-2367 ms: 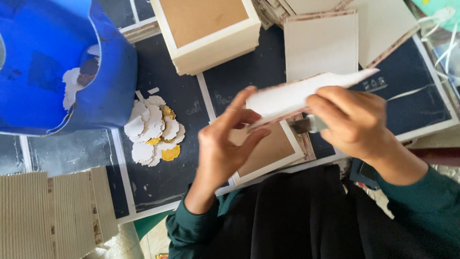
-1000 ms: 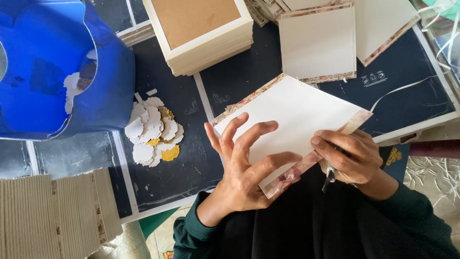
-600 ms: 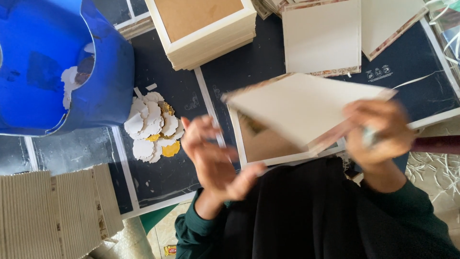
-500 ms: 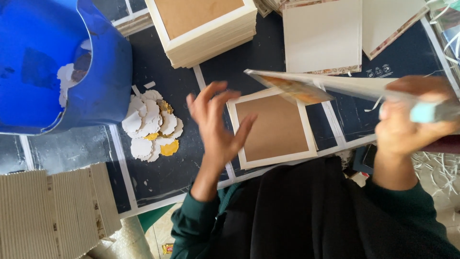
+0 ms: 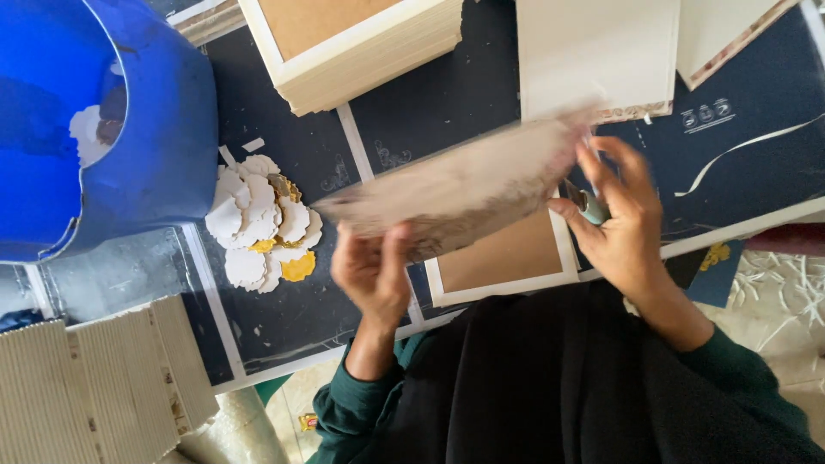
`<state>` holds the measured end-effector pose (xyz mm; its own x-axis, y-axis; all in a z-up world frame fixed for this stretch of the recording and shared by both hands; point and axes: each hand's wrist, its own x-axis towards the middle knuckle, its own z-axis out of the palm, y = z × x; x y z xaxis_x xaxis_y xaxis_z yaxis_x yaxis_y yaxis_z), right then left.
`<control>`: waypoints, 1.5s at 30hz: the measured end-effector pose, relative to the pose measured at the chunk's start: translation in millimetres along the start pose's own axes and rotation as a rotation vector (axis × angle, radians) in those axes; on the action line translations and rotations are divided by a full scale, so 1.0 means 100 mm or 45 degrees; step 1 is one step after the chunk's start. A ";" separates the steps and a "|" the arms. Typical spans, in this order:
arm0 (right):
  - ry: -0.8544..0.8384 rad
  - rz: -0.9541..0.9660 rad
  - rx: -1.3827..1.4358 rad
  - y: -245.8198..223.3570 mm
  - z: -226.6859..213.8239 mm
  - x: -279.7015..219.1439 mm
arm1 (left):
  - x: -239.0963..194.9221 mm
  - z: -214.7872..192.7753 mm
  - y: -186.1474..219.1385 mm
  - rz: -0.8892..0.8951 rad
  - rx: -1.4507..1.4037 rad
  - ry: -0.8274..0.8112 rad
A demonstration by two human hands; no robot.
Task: Applying double-sided tape to the edges of printed cards using a handheld applicator and stacking them.
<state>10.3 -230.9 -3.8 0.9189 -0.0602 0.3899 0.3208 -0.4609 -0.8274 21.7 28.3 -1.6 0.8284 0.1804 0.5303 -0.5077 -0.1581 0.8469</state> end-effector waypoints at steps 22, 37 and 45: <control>0.141 -0.233 0.207 -0.67 0.08 0.54 | -0.43 -0.20 -0.41 -0.441 -0.333 0.335; -0.026 -0.144 0.312 -0.40 0.13 0.34 | -0.52 -0.14 -0.25 -0.498 -0.259 0.219; 0.034 -0.025 -0.206 -0.01 0.10 -0.10 | -0.29 0.04 -0.07 -0.341 0.394 0.005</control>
<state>3.4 -221.2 -10.6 0.9058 -0.0726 0.4175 0.2951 -0.5989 -0.7445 2.3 20.7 -22.7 0.9204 0.2583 0.2934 -0.1787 -0.3895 0.9035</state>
